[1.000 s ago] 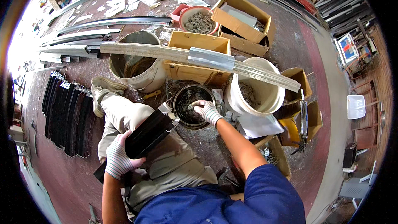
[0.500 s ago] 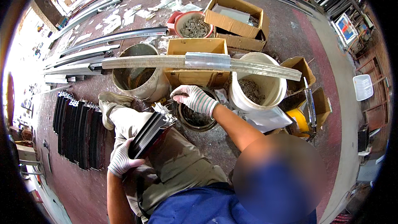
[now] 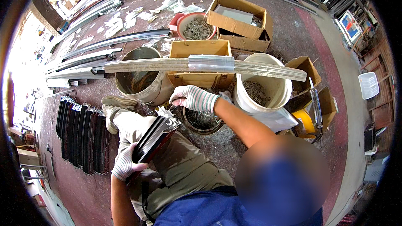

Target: The person sits on the floor and repeatedly picks up small metal clips from a bucket, inserts them into slots on long black metal profiles, and stacks the finished profiles on the floor.

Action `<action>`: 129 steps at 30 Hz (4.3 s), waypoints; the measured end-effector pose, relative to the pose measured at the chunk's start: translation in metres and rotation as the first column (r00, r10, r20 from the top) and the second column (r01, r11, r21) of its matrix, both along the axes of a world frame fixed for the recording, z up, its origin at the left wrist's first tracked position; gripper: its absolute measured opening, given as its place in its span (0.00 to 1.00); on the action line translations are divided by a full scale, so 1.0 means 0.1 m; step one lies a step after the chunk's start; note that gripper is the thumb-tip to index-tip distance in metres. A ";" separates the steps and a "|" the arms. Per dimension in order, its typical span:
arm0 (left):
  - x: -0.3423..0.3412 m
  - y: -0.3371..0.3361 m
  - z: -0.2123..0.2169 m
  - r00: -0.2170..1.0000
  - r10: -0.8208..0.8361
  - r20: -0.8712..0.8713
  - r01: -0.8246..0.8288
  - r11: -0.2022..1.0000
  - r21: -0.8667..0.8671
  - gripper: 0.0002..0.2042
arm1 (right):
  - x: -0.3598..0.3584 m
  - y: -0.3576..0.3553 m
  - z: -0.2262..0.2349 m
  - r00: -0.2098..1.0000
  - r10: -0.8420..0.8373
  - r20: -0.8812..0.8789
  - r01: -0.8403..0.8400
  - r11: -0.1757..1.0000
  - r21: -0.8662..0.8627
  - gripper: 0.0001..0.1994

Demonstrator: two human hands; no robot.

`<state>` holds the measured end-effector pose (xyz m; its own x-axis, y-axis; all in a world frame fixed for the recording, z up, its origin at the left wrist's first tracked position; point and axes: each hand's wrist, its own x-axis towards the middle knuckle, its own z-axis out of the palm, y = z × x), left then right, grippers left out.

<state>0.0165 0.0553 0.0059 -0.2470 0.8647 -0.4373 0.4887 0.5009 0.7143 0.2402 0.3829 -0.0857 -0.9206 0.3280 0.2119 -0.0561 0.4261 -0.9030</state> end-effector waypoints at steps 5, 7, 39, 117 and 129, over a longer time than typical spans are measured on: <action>-0.01 0.00 -0.03 1.000 -0.006 0.004 0.006 1.000 0.007 0.55 | 0.00 0.06 -0.03 0.999 0.043 0.004 -0.043 0.998 0.040 0.07; -0.01 0.00 -0.03 1.000 -0.012 -0.009 0.012 1.000 0.015 0.55 | 0.00 0.07 -0.04 0.998 0.058 -0.024 -0.056 0.997 0.057 0.07; -0.23 -0.01 -0.24 0.996 -0.087 0.035 0.087 0.996 -0.001 0.56 | 0.08 -0.54 -0.50 0.989 -0.088 -0.122 0.070 0.988 -0.140 0.21; 0.34 -0.66 -0.29 0.652 0.533 -0.539 -0.111 0.771 0.627 0.20 | -0.13 -2.10 0.49 0.940 0.034 -0.340 0.106 0.917 0.384 0.11; 0.11 -0.65 -0.67 0.796 0.478 -0.371 -0.405 0.876 0.262 0.14 | 0.68 -0.42 -1.97 0.501 -0.662 0.557 0.348 0.744 0.571 0.17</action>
<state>0.0272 -0.0094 -0.0607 -0.7436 0.6648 -0.0715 0.5081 0.6313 0.5858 0.3081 0.3410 -0.2831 -0.5148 0.8341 -0.1982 0.8360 0.4371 -0.3319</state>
